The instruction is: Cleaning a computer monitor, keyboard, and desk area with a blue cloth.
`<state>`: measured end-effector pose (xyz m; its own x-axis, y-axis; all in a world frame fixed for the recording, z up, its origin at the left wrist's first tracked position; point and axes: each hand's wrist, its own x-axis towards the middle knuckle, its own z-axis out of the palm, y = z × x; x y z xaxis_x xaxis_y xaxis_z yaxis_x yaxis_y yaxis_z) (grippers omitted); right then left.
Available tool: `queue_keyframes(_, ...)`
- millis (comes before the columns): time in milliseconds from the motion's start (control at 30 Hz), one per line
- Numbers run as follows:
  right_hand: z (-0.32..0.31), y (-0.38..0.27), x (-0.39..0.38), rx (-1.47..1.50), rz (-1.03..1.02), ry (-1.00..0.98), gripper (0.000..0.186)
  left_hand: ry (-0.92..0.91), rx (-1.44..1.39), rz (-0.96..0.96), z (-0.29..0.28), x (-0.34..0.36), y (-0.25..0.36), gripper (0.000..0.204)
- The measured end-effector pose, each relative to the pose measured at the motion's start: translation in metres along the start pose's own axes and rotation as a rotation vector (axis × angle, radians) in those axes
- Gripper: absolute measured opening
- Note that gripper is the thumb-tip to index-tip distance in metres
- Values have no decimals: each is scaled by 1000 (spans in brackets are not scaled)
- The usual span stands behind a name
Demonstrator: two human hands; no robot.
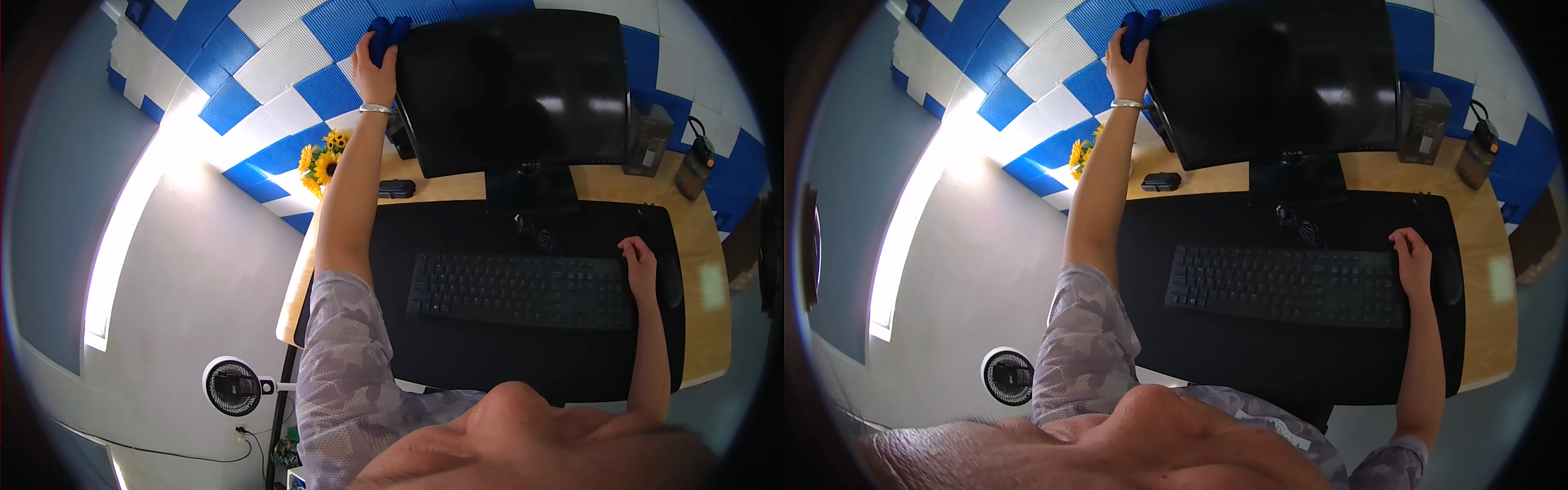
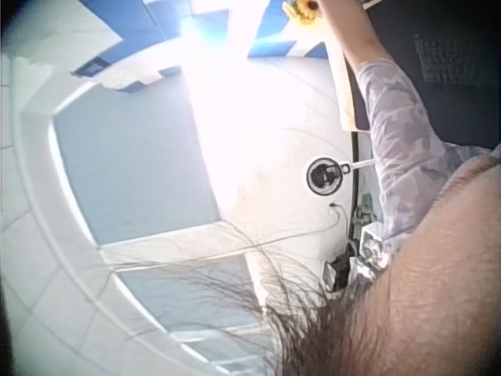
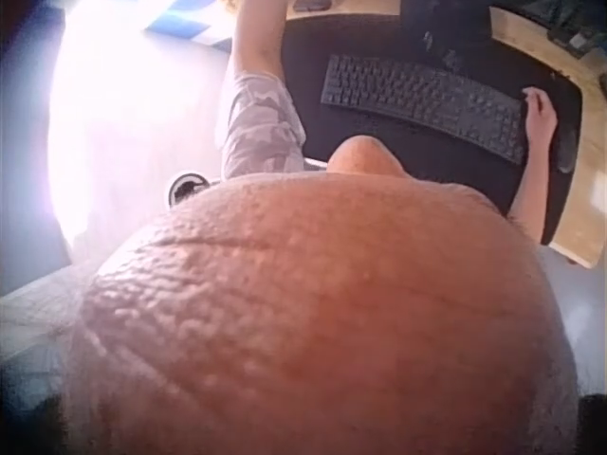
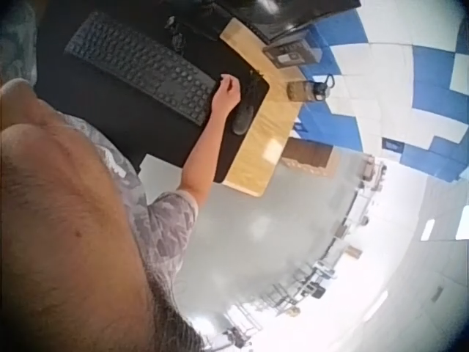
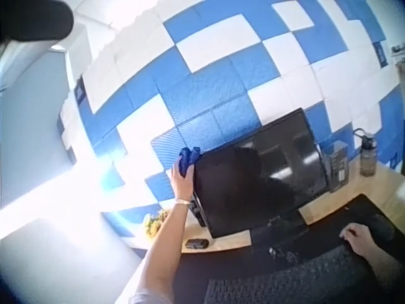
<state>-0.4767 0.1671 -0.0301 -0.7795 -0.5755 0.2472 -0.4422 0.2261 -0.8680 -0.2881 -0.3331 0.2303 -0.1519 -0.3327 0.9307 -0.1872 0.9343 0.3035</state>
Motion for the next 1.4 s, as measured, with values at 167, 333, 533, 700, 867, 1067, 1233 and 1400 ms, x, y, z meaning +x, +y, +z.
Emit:
queue_keyframes(167, -2, -2, -2, -51, -18, 13, 15, 59, -194, -229, 5, -24, 8, 57)
queue_keyframes(333, -1, -8, -2, -66, -29, -4, 15, 52, -213, -345, 9, -74, -5, 57)
queue_keyframes(533, -2, -9, -2, -87, 1, -8, 16, -35, -246, -516, -3, -137, 10, 61)
queue_keyframes(700, -2, -7, 0, -70, 4, -18, 18, -79, -247, -490, -7, -188, -8, 57)
queue_keyframes(867, -2, -4, -1, -64, -10, -3, 18, -167, -255, -620, -15, -236, -6, 54)
queue_keyframes(1067, 0, 0, -3, -59, -26, 12, 18, -211, -224, -425, -19, -195, -20, 49)
queue_keyframes(1233, -4, -7, -5, -72, -17, 30, 17, 39, -279, -345, -14, -56, 19, 47)
queue_keyframes(1400, 2, -14, -1, -40, -15, -6, 16, 114, 314, 387, 7, -24, 39, 41)
